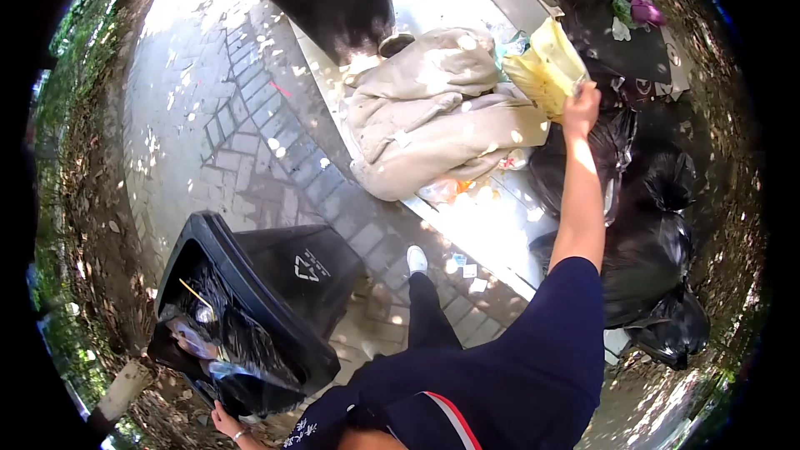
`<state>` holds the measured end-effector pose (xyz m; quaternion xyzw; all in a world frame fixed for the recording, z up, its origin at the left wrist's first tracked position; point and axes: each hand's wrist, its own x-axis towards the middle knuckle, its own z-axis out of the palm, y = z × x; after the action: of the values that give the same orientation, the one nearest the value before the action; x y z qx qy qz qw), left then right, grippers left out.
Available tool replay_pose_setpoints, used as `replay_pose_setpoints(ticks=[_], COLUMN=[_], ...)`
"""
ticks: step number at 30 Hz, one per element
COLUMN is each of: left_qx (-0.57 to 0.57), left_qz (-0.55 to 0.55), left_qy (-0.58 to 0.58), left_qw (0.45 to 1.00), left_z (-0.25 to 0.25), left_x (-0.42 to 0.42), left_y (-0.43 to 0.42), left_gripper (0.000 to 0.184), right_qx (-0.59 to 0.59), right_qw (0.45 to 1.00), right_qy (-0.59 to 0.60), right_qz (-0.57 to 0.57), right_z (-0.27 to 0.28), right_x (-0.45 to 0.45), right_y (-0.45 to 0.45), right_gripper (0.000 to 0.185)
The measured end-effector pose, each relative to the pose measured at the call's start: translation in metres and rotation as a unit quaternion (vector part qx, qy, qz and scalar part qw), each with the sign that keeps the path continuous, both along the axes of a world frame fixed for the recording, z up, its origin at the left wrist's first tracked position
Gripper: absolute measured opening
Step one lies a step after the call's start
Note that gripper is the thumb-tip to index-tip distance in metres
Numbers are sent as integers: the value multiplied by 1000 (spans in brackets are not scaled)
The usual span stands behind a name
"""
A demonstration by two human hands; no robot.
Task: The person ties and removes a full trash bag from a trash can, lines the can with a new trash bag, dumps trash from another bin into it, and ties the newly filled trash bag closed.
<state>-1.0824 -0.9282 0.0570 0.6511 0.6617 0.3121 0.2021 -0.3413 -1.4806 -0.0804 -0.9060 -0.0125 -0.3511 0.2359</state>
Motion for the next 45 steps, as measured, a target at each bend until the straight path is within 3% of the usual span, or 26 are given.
replay_pose_setpoints(ticks=[2,3,4,6,9,10,12,16,18,20,21,24,26,27,31,32,34,36,37,38,40,41,42,43,44,45], left_qx=[-2,-33,-39,-20,-4,7,-5,20,-1,7,-30,-40,-126,-137,-229,-274,-317,-316,-302,-286,-228,-227,-225,-229,-232,-293], left_qz=[13,36,34,-2,-58,-88,-64,-37,21,-29,-32,-117,-186,-211,-289,-300,-357,-421,-460,-498,-514,-470,-424,-380,-336,-286], left_qy=[-23,57,43,177,164,150,117,86,-16,-57,-159,-348,-435,-441,-498,-479,-463,-408,-373,-335,-336,-378,-417,-450,-482,-528], left_qw=[1000,997,998,984,985,985,991,995,1000,998,986,929,872,862,785,778,747,746,747,747,756,765,772,774,775,744], left_z=[-5,11,3,5,-6,-14,-15,4,12,7,7,6,9,5,2,3,2,8,6,5,-8,-14,-19,-29,-35,-33], left_x=[1,24,20,29,19,3,7,39,57,42,41,35,27,21,14,9,4,14,21,31,51,64,76,89,98,103], left_y=[3,-13,-8,-8,7,17,16,-2,-8,1,0,3,5,6,2,2,5,4,2,1,-6,-8,-8,-4,2,6], left_gripper=[37,32,34,35,33,39,40,33,26,15,25,6,18,19,12,11,16,35,44,52,54,52,49,44,39,39], right_qx=[-13,-9,-4,-78,-3,-51,-158,-212,-122,-11,39,145,139,72,27,120,205,348,341,408,121,79,19,154,149,55], right_qw=[969,960,948,926,863,854,801,766,812,815,784,664,608,642,618,565,618,671,735,733,814,775,739,682,609,630], right_qy=[241,279,317,367,499,503,556,573,482,407,426,425,389,414,353,423,434,361,326,299,272,361,352,346,305,273], right_qz=[-52,-26,-2,42,75,121,153,200,306,413,449,598,678,641,702,698,623,546,488,455,500,513,575,626,717,725], right_z=[-47,-83,-112,-125,-150,-169,-142,-102,-94,-56,-27,59,107,129,140,142,129,128,124,124,98,115,112,146,130,117], right_x=[-2,-7,-14,-34,-44,-50,-73,-109,-130,-166,-191,-282,-347,-381,-448,-460,-476,-488,-492,-502,-502,-516,-522,-546,-550,-555], right_y=[11,15,17,44,66,67,92,136,164,210,235,287,313,329,371,377,392,404,410,418,407,416,418,433,438,443], right_gripper=[24,19,16,15,16,14,23,39,52,70,79,99,103,105,64,55,30,26,30,25,36,44,63,87,107,116])
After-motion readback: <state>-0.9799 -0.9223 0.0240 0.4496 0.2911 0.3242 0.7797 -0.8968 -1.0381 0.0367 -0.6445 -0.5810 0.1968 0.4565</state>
